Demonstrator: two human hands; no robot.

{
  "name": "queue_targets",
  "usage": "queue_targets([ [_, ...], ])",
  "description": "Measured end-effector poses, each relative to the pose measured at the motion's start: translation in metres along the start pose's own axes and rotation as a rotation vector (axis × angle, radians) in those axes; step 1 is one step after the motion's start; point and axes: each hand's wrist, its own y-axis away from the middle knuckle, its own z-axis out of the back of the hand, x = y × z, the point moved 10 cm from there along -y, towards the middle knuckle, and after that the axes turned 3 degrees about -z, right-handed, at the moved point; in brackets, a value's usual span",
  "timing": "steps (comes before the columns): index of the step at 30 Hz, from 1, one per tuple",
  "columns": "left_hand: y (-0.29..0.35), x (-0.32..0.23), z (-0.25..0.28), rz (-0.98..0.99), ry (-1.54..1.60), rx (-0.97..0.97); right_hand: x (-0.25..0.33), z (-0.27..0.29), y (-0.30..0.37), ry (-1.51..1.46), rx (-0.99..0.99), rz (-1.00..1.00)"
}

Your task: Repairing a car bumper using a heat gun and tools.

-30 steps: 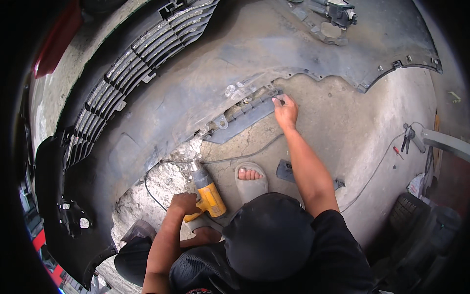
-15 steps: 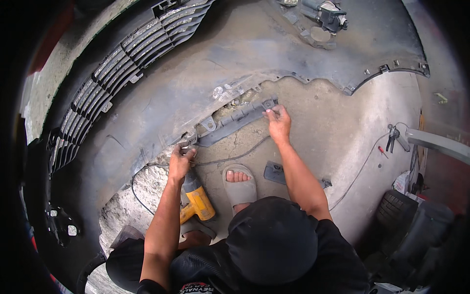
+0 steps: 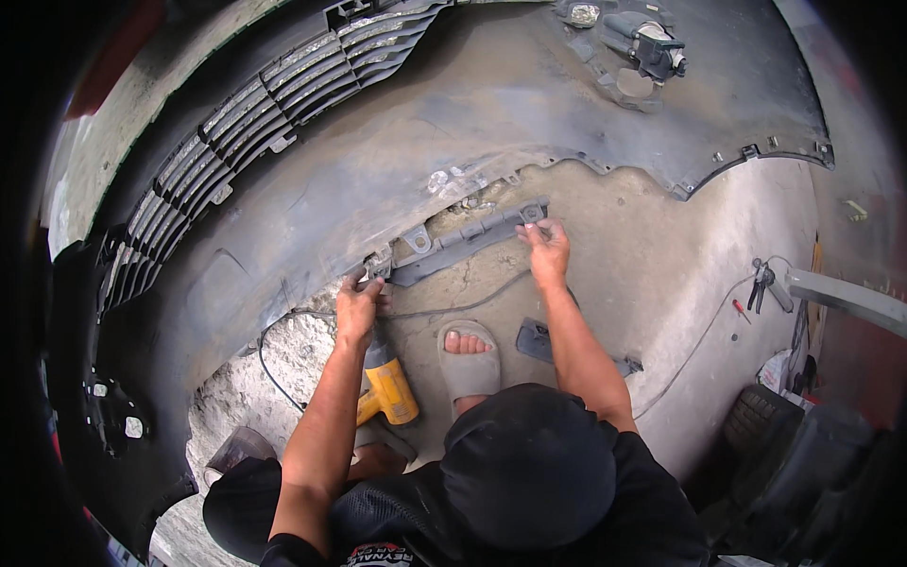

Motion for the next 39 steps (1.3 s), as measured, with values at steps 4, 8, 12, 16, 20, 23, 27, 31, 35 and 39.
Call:
queue_targets([
  [4,0.007,0.0,-0.005,0.084,0.047,-0.014,0.001,0.004,-0.003,-0.051,-0.014,-0.014],
  [8,0.015,0.003,-0.013,0.133,0.158,-0.058,0.002,0.006,-0.003,-0.063,-0.044,-0.051],
  [12,0.025,0.002,-0.027,0.203,0.241,-0.049,0.005,0.016,-0.003,-0.111,-0.058,-0.05],
  [16,0.027,0.01,-0.034,0.249,0.293,-0.03,0.004,0.013,-0.002,-0.169,-0.003,-0.081],
  [20,0.021,0.016,-0.043,0.219,0.192,0.042,0.002,0.0,0.001,0.007,-0.038,-0.134],
  [23,0.02,0.013,-0.045,0.207,0.159,0.04,-0.007,-0.006,-0.007,0.116,-0.041,-0.165],
  [27,0.012,0.013,-0.034,0.196,0.221,-0.047,-0.002,-0.011,-0.018,0.192,-0.095,-0.161],
  [31,-0.008,0.014,-0.038,0.208,0.284,-0.047,-0.003,-0.015,-0.03,0.298,-0.086,-0.32],
  [35,-0.017,0.026,-0.041,0.243,0.385,-0.087,-0.004,-0.022,-0.039,0.387,0.006,-0.362],
  [39,-0.011,0.03,-0.038,0.211,0.437,-0.113,0.006,-0.028,-0.038,0.396,0.019,-0.371],
])
